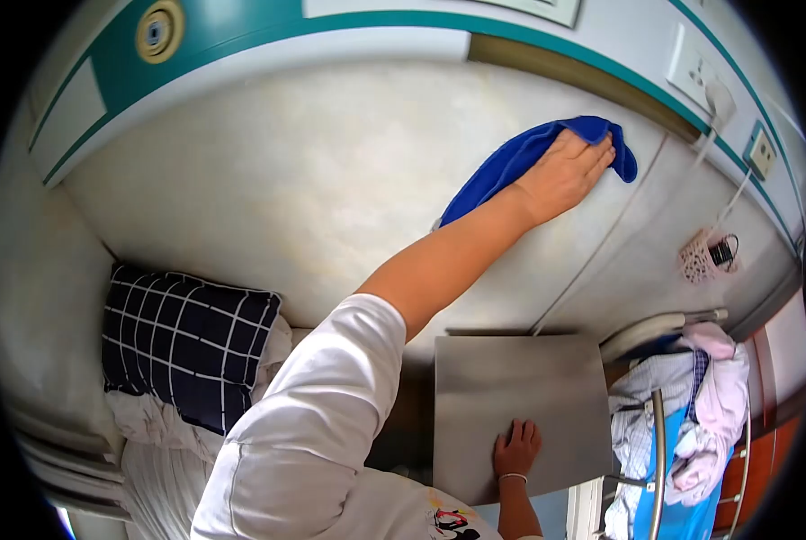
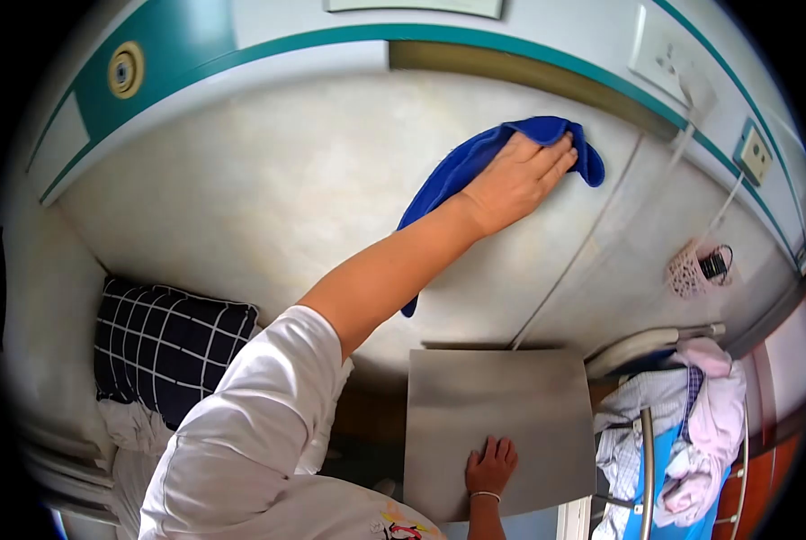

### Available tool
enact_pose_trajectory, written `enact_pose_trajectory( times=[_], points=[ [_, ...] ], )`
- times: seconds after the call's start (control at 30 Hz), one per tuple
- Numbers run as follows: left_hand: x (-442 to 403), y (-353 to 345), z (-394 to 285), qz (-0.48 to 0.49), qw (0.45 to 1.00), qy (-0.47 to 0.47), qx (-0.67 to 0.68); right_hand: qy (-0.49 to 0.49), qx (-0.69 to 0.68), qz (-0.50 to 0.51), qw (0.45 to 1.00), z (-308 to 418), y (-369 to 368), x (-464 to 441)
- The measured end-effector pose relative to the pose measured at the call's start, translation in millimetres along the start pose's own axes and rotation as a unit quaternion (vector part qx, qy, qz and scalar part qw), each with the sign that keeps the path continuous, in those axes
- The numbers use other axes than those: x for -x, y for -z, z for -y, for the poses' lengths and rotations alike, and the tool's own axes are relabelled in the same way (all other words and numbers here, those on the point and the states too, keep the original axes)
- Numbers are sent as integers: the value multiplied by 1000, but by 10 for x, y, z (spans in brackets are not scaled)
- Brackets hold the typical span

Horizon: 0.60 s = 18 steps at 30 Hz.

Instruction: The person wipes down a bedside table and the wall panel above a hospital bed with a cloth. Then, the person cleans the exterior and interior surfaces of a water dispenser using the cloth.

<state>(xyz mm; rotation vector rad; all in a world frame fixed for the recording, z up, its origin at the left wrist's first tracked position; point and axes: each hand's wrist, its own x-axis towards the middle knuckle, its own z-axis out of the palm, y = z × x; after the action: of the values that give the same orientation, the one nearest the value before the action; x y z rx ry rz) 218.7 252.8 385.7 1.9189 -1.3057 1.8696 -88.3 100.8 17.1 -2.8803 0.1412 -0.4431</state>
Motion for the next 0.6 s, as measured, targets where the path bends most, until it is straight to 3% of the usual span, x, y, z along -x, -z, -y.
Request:
enact_pose_trajectory(
  times=[0.1,0.2,0.27,0.3,0.37,0.4,0.47,0.53,0.6],
  points=[
    [113,-451,-271,30,997,-69,30,-3,7,0,1000,23,40,-9],
    [509,-672,-621,179,976,-119,40,2,-10,-2,1000,35,87,-34],
    [1130,-897,-852,152,969,-106,164,4,-9,-2,1000,27,89,-39],
    [1527,-935,-974,192,953,-75,222,7,-9,-5,1000,23,86,-39],
    [2153,-684,-1039,398,883,-104,225,4,-7,-7,1000,28,73,-32],
    [2460,-488,-1023,414,881,-146,173,4,-5,-11,1000,34,66,-30],
    [2829,-32,-862,549,796,-162,200,2,-9,-6,1000,33,64,-20],
    [3039,471,-591,596,746,-269,130,10,-15,0,1000,48,63,-46],
    [3368,933,-225,600,756,-68,251,-12,-6,23,1000,61,88,-47]
  ],
)
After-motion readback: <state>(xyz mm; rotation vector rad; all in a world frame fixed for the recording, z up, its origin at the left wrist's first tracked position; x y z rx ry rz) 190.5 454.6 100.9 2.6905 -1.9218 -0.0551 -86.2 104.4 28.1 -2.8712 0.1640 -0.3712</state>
